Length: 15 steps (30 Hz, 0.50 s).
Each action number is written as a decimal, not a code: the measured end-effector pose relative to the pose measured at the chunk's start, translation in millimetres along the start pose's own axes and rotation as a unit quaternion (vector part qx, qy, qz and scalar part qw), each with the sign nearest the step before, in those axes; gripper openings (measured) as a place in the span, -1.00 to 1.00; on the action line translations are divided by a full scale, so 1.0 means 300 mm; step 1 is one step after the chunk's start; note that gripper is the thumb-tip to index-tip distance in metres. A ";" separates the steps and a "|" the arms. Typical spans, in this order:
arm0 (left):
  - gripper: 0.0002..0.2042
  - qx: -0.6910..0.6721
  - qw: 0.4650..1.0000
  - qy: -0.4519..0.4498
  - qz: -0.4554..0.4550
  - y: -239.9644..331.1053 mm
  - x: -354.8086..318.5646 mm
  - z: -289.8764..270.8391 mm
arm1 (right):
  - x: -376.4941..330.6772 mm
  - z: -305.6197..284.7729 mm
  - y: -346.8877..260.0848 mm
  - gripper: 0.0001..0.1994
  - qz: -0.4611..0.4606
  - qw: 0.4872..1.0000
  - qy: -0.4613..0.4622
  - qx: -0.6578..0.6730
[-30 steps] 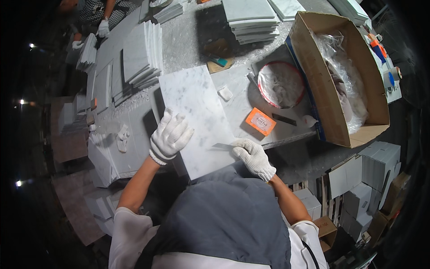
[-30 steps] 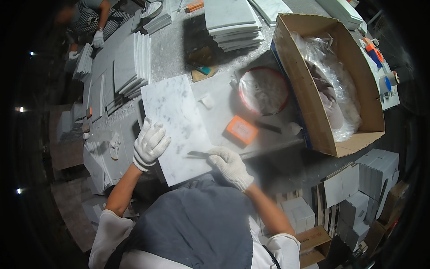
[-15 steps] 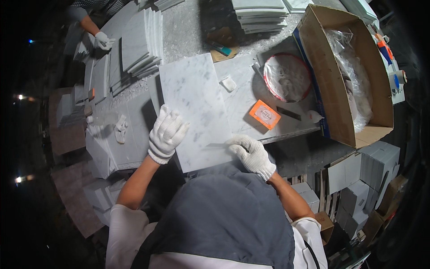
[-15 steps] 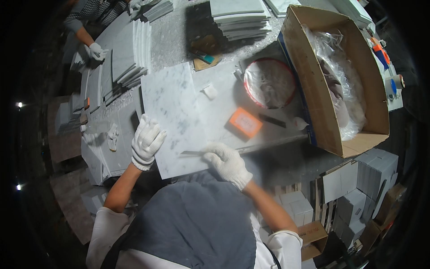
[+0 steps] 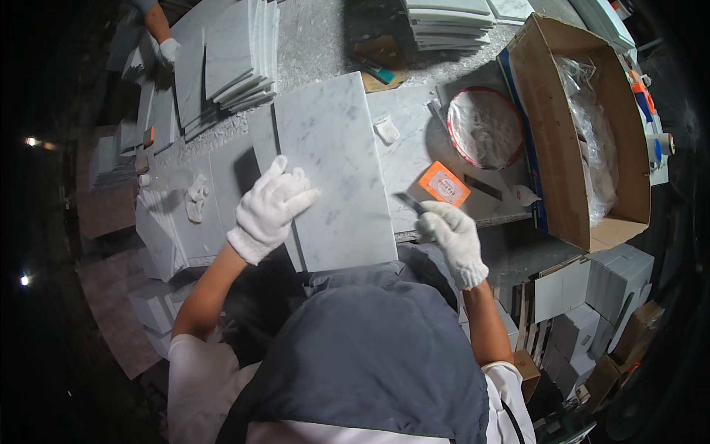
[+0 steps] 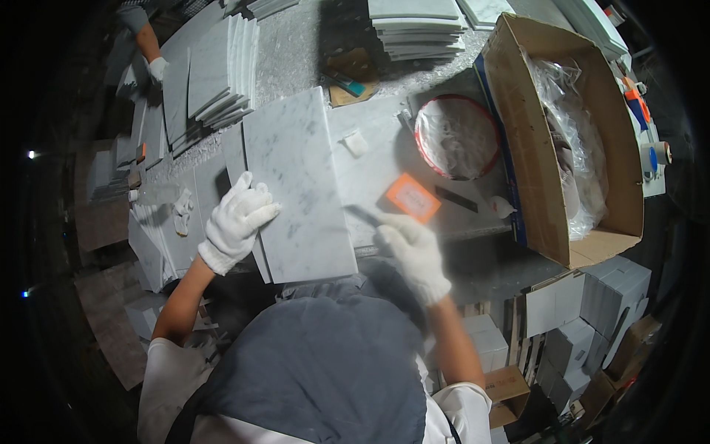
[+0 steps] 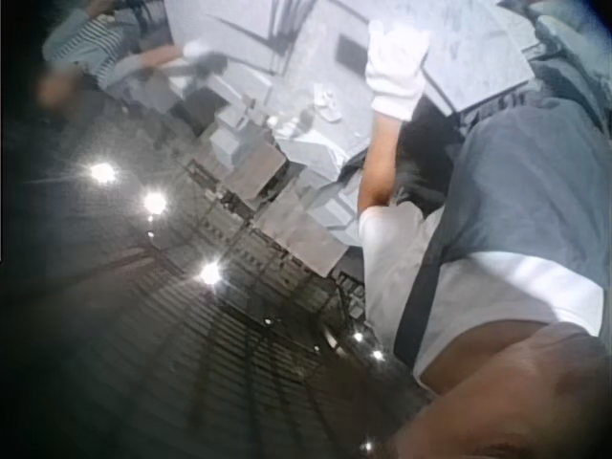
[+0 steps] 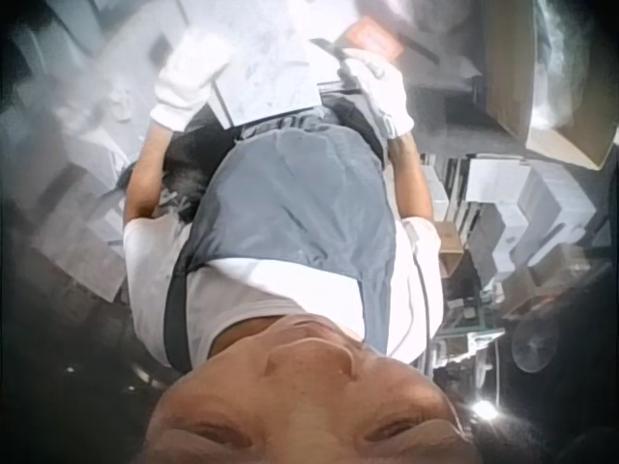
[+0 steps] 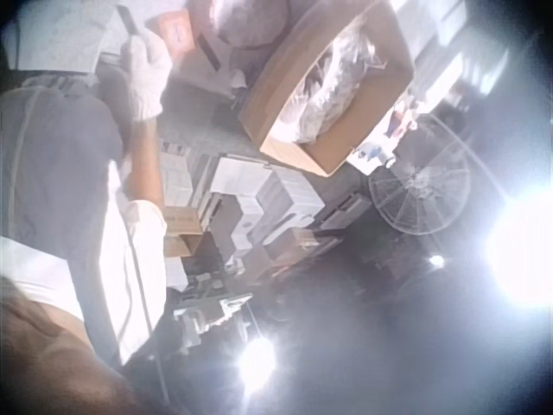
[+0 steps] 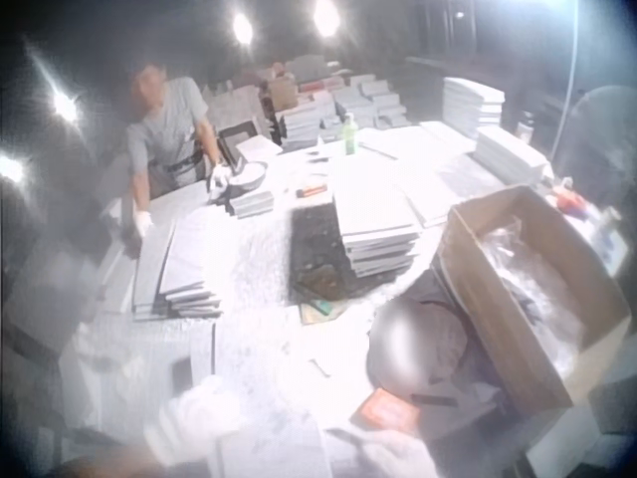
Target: The person repeatedly scrapes and sands white rectangular stone tiles on a workbench. They use a metal scraper to remove residue and an orange sanding block to smooth edges and surfaces. Finished tiles are stacked on the left side of the bench.
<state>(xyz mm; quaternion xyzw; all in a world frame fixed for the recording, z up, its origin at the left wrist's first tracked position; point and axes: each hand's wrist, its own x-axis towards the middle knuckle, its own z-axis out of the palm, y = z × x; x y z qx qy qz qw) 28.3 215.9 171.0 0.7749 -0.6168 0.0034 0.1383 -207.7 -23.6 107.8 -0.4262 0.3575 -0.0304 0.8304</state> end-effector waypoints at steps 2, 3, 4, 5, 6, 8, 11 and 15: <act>-0.76 -0.072 0.996 -0.037 -0.038 -0.008 0.020 -0.041 | 0.013 -0.035 -0.001 -0.71 -0.023 0.999 0.044 -0.011; -0.76 -0.111 0.990 -0.058 -0.061 -0.013 0.024 -0.065 | 0.019 -0.049 0.001 -0.69 -0.026 0.999 0.047 0.009; -0.77 -0.148 0.980 -0.088 -0.096 -0.016 0.030 -0.081 | 0.024 -0.060 0.006 -0.68 -0.048 0.998 0.039 -0.012; -0.77 -0.182 0.972 -0.118 -0.091 -0.028 0.034 -0.107 | 0.030 -0.066 0.011 -0.67 -0.062 0.997 0.044 -0.031; -0.78 -0.174 0.973 -0.117 -0.098 -0.026 0.044 -0.112 | 0.035 -0.070 0.016 -0.67 -0.072 0.995 0.048 -0.050; -0.79 -0.154 0.975 -0.094 -0.127 -0.005 0.074 -0.106 | 0.050 -0.067 0.023 -0.59 -0.083 0.995 0.027 -0.046; -0.70 0.040 0.999 0.003 -0.015 0.096 0.165 -0.027 | 0.080 -0.049 0.015 -0.54 -0.091 0.996 0.009 -0.018; -0.62 0.013 0.968 -0.250 0.019 0.311 0.189 -0.006 | 0.104 -0.030 -0.012 -0.52 -0.077 0.997 0.027 -0.005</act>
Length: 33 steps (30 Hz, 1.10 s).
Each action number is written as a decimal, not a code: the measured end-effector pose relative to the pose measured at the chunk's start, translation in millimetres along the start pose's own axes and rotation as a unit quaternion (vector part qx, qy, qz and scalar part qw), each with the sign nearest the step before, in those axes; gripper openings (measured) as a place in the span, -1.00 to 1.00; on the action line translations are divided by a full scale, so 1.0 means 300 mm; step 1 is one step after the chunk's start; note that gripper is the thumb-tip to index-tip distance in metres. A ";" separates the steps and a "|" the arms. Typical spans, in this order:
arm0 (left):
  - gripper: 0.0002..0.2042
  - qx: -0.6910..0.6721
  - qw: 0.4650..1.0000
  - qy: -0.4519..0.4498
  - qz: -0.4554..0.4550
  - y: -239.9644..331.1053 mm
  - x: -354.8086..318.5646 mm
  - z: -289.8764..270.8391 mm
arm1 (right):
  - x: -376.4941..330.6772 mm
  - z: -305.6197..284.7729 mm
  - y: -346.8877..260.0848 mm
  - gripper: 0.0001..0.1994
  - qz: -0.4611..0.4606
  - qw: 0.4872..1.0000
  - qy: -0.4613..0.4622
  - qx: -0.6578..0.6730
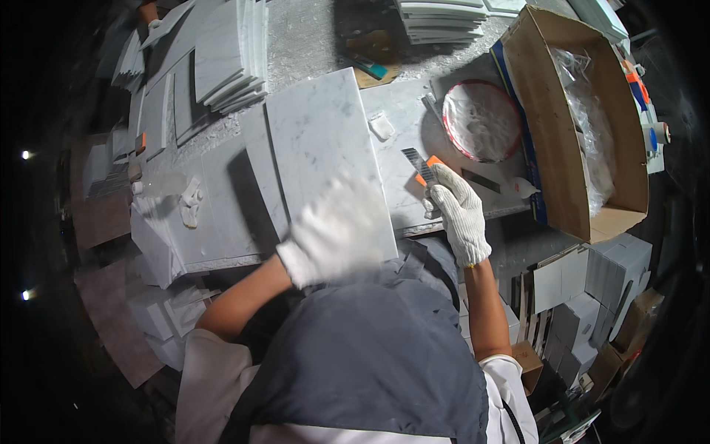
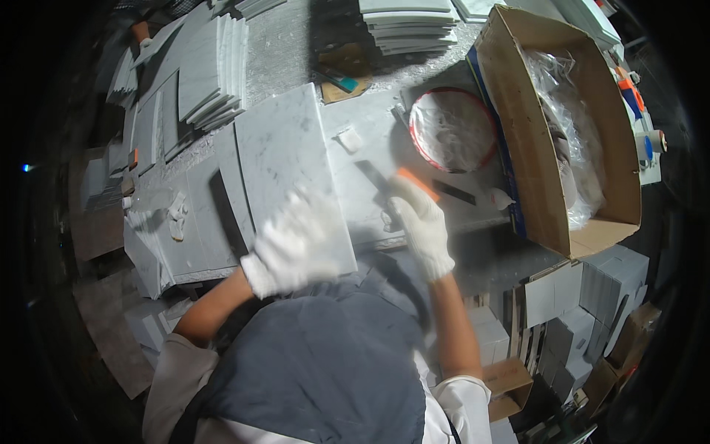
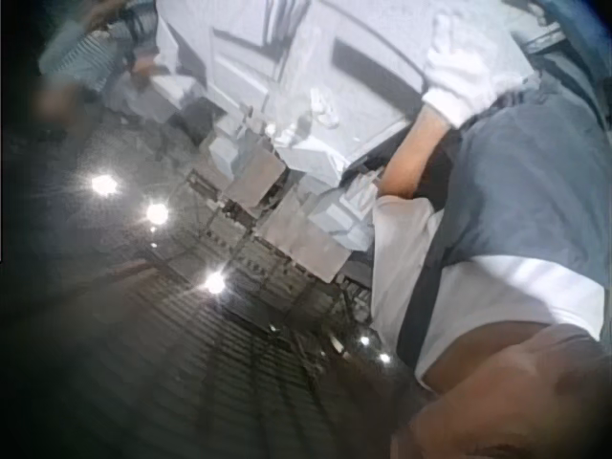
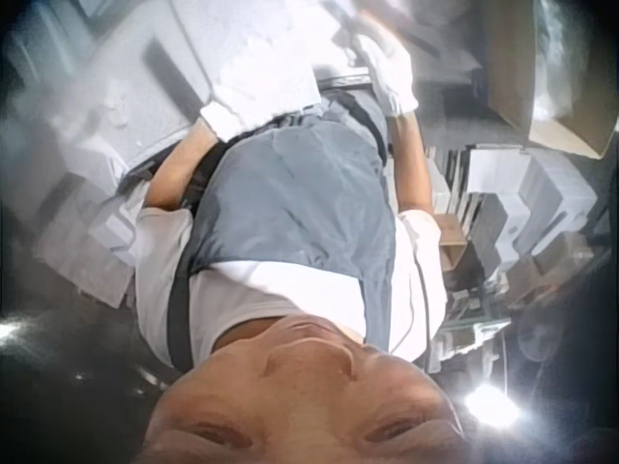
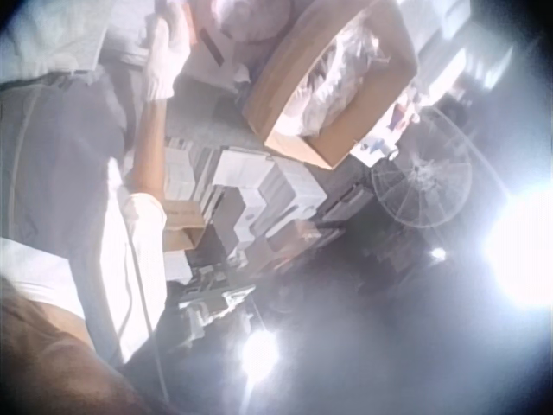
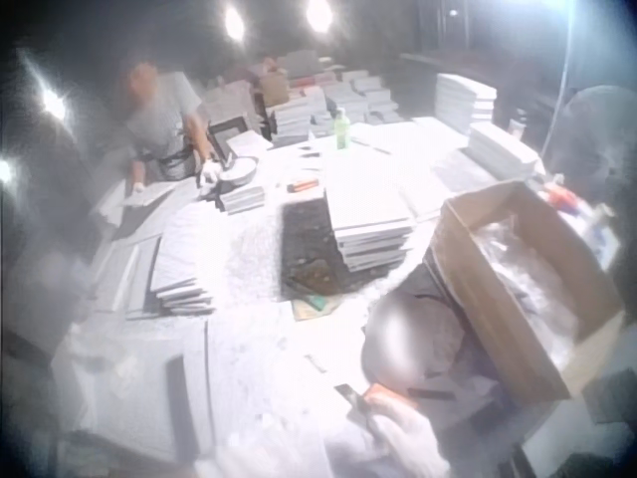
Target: The person repeatedly scrapes and sands white rectangular stone tiles on a workbench. They use a metal scraper to remove residue and an orange sanding block to smooth edges and surfaces. Finished tiles are stacked on the left side of the bench.
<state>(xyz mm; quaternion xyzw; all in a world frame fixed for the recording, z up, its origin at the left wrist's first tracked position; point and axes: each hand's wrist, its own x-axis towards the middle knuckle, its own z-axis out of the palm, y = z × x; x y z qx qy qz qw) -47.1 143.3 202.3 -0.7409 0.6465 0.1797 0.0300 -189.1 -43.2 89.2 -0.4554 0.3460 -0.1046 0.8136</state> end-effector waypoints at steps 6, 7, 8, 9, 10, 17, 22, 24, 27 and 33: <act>-0.79 -0.565 0.822 0.068 0.039 -0.147 -0.073 0.033 | 0.032 -0.003 -0.003 -0.60 0.008 0.999 -0.035 0.035; -0.79 -0.549 0.814 0.187 0.022 -0.183 -0.055 0.058 | 0.045 -0.005 0.003 -0.63 -0.001 0.996 -0.064 0.055; -0.73 -0.517 0.824 0.209 -0.104 -0.218 -0.052 0.067 | 0.059 -0.002 0.013 -0.63 -0.010 0.994 -0.081 0.067; -0.66 -0.467 0.829 0.250 -0.179 -0.254 -0.040 0.070 | 0.075 0.002 0.024 -0.62 -0.021 0.989 -0.117 0.091; -0.64 -0.378 0.869 0.268 -0.172 -0.282 -0.005 0.078 | 0.089 0.009 0.036 -0.61 0.004 0.987 -0.121 0.103; -0.49 0.008 0.944 0.320 -0.080 -0.425 0.345 0.091 | 0.161 0.117 0.126 -0.49 0.083 0.964 -0.184 0.175; -0.56 0.048 0.960 0.243 -0.131 -0.513 0.481 0.083 | 0.188 0.126 0.127 -0.54 0.076 0.970 -0.213 0.090; -0.61 0.025 0.962 0.234 -0.140 -0.518 0.488 0.077 | 0.189 0.122 0.122 -0.56 0.096 0.966 -0.223 0.091; -0.64 0.006 0.960 0.231 -0.156 -0.508 0.486 0.071 | 0.188 0.130 0.121 -0.58 0.075 0.968 -0.226 0.077; -0.69 -0.007 0.953 0.252 -0.168 -0.491 0.484 0.068 | 0.198 0.162 0.136 -0.59 0.057 0.968 -0.213 0.125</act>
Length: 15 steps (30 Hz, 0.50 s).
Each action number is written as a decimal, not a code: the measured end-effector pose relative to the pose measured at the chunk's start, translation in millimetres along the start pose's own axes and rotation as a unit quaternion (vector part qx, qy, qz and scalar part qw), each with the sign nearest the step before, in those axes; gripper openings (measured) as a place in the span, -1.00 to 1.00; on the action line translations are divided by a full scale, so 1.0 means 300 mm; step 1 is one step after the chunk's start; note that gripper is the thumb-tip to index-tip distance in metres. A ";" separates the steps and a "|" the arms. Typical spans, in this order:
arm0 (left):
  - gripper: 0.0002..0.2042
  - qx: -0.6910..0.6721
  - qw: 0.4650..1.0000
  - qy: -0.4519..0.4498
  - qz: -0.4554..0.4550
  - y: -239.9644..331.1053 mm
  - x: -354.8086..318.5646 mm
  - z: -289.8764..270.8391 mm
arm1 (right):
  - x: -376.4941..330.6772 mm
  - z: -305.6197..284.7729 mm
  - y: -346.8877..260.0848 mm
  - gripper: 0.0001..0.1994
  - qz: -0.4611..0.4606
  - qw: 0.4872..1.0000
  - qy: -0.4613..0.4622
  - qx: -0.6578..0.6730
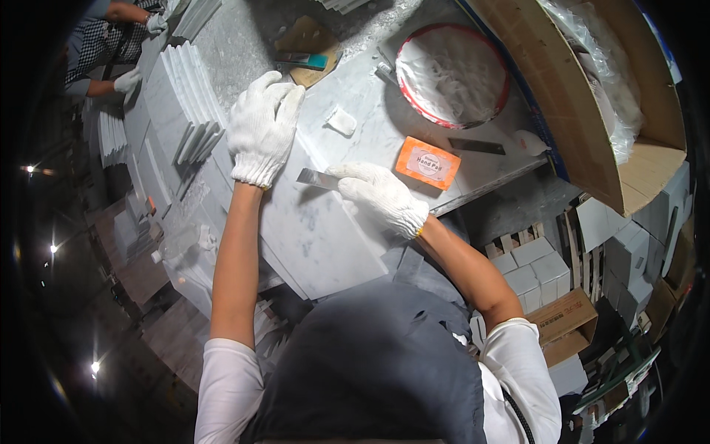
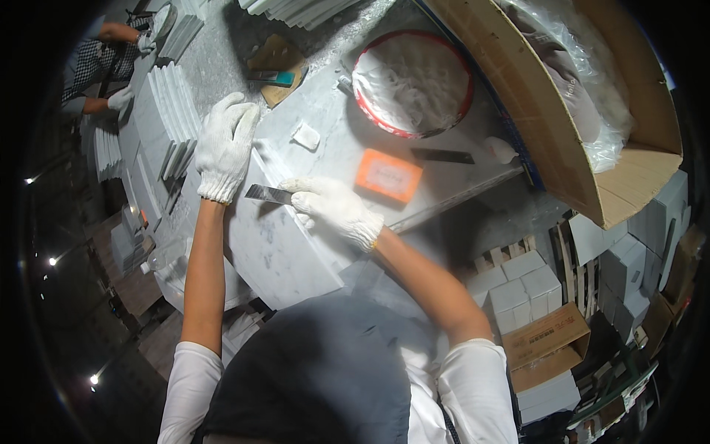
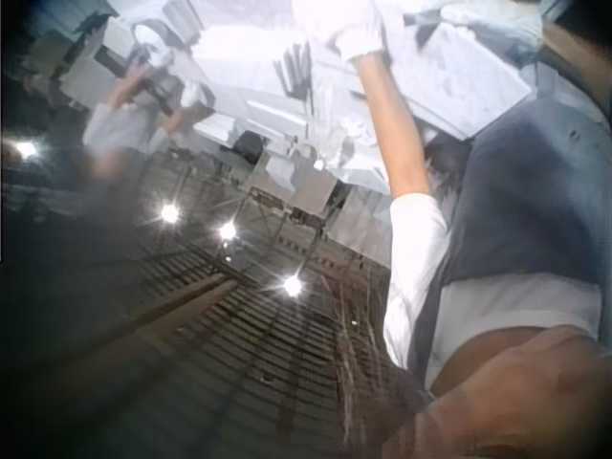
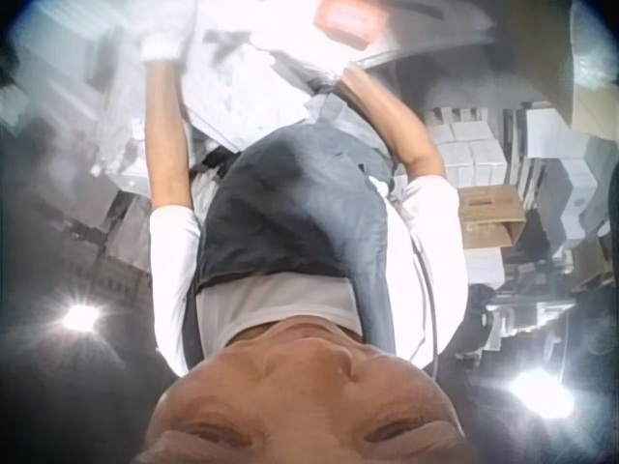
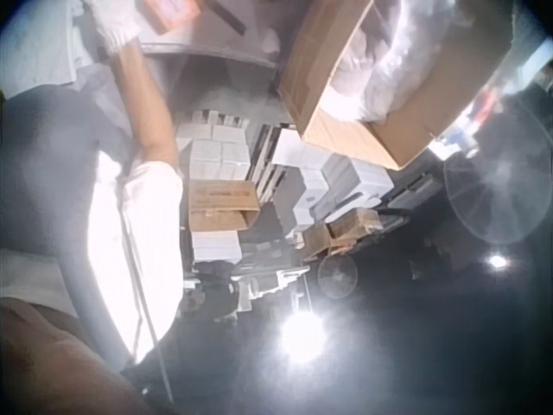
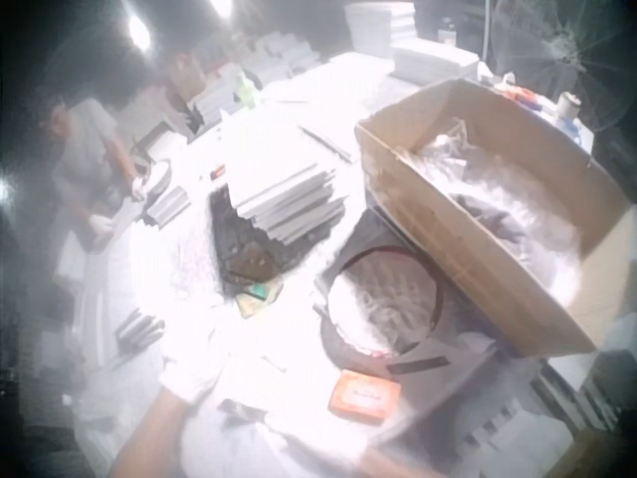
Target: The person repeatedly scrapes and sands white rectangular stone tiles on a workbench. They use a metal scraper to remove residue and an orange sanding block to smooth edges and surfaces. Finished tiles are stacked on the left side of the bench.
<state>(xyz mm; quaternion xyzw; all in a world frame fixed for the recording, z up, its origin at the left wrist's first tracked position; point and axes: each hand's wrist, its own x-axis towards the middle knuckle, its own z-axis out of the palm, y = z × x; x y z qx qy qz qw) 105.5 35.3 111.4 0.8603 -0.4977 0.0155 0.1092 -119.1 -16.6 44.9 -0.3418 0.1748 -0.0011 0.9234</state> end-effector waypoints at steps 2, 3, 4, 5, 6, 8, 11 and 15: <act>-0.69 -0.001 1.000 0.003 -0.001 0.001 0.001 -0.001 | -0.004 -0.002 0.006 -0.59 0.025 0.999 -0.004 0.032; -0.70 -0.003 1.000 0.005 -0.001 0.001 0.001 -0.001 | -0.009 -0.004 0.010 -0.58 0.030 0.999 -0.010 0.033; -0.70 -0.005 1.000 0.006 -0.001 0.002 0.000 -0.001 | -0.015 -0.006 0.014 -0.57 0.034 0.999 -0.016 0.033; -0.70 -0.006 1.000 0.007 0.000 0.003 0.001 -0.002 | -0.023 -0.008 0.018 -0.56 0.045 0.998 -0.017 0.041; -0.70 -0.012 1.000 0.010 0.001 0.005 0.001 -0.003 | -0.030 -0.009 0.023 -0.55 0.046 0.997 -0.018 0.052; -0.70 -0.009 1.000 0.008 -0.002 0.009 0.003 -0.006 | -0.042 -0.009 0.033 -0.54 0.065 0.994 -0.009 0.090; -0.70 -0.012 1.000 0.009 0.001 0.013 0.005 -0.009 | -0.055 -0.009 0.048 -0.53 0.047 0.992 -0.013 0.115; -0.70 -0.018 1.000 0.002 -0.003 0.013 0.005 -0.012 | -0.058 -0.013 0.061 -0.50 0.050 0.995 -0.004 0.084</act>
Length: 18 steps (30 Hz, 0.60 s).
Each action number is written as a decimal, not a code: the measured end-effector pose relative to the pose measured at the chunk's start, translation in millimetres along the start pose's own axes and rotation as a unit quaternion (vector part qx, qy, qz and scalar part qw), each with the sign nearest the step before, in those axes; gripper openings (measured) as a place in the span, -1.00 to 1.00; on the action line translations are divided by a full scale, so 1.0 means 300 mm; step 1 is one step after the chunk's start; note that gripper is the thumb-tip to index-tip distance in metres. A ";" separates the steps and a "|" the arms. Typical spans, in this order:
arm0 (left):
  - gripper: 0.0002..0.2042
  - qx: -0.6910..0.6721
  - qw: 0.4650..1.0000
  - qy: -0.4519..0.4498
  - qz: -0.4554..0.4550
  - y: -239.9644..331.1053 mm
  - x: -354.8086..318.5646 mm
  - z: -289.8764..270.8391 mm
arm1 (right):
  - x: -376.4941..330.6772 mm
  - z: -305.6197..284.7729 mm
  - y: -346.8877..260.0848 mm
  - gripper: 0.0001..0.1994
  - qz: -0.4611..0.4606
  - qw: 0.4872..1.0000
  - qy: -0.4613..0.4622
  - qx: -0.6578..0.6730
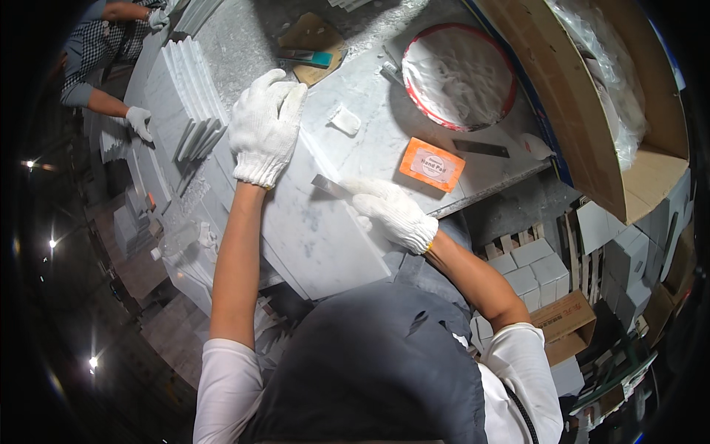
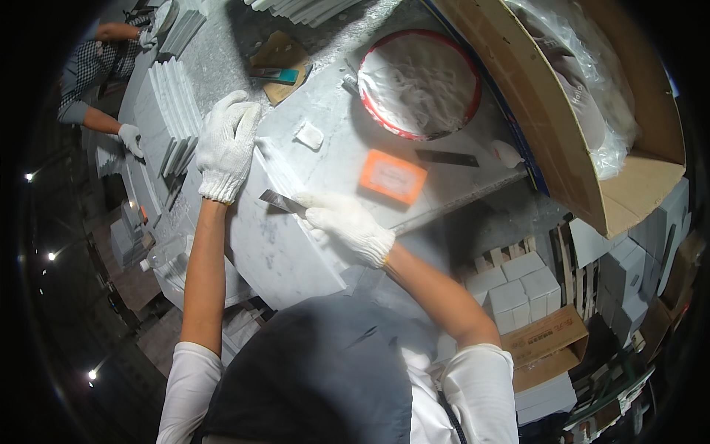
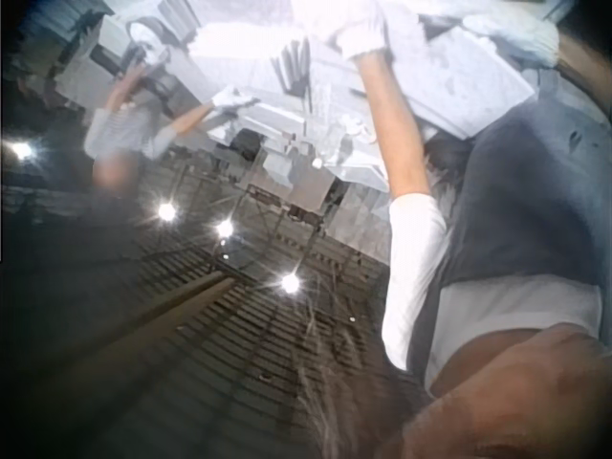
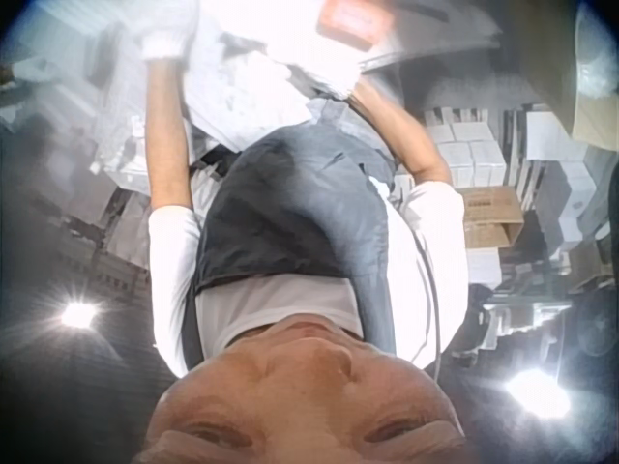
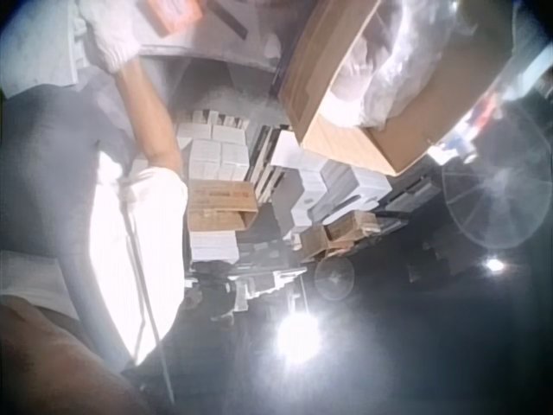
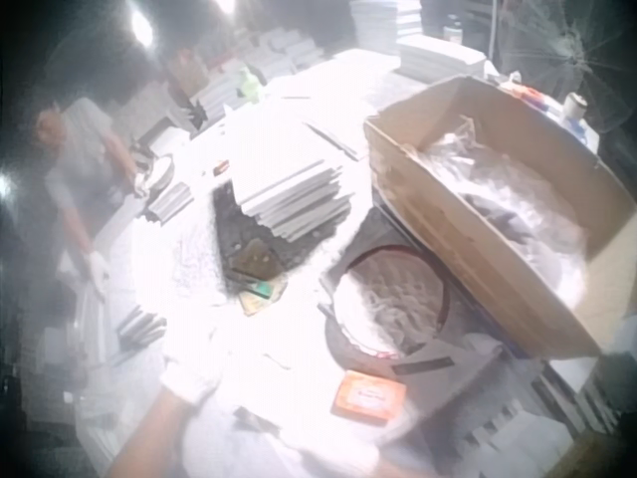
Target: The person repeatedly scrapes and sands white rectangular stone tiles on a workbench. They use a metal scraper to remove residue and an orange sanding block to smooth edges and surfaces. Finished tiles are stacked on the left side of the bench.
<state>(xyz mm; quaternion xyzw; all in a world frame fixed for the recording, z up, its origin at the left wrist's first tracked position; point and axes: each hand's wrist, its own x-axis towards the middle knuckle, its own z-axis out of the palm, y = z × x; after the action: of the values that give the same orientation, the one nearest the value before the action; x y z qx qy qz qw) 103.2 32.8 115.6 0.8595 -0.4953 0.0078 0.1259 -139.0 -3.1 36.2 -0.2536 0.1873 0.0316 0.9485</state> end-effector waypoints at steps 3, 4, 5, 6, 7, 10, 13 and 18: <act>-0.69 0.007 1.000 0.003 0.005 -0.003 -0.002 0.002 | 0.002 -0.007 0.006 -0.48 0.007 1.000 0.000 0.013; -0.69 0.012 1.000 0.001 0.004 -0.005 -0.003 0.003 | 0.002 -0.010 0.007 -0.47 0.005 1.000 -0.005 0.021; -0.69 0.013 1.000 0.004 0.007 -0.006 -0.003 0.004 | 0.000 -0.013 0.008 -0.47 0.006 0.999 -0.010 0.034; -0.69 0.010 1.000 0.007 0.012 -0.008 -0.003 0.005 | -0.004 -0.016 0.009 -0.48 0.000 1.000 -0.017 0.025; -0.69 0.012 1.000 0.008 0.012 -0.010 -0.003 0.006 | -0.008 -0.021 0.009 -0.49 -0.004 0.999 -0.026 0.019; -0.69 0.009 1.000 0.010 0.010 -0.013 -0.001 0.010 | -0.031 -0.037 0.007 -0.50 0.020 0.998 -0.052 0.027; -0.69 0.008 1.000 0.012 0.000 -0.012 -0.003 0.013 | -0.059 -0.053 0.000 -0.45 0.039 0.994 -0.054 0.091; -0.68 0.002 1.000 0.016 0.007 -0.014 -0.006 0.010 | -0.112 -0.061 -0.031 -0.32 -0.016 0.988 0.003 0.154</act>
<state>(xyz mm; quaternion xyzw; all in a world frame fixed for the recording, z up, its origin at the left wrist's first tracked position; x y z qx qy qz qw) 105.4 35.7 111.5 0.8562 -0.4990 0.0235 0.1316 -174.9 -18.9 38.3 -0.1071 0.1891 -0.0134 0.9760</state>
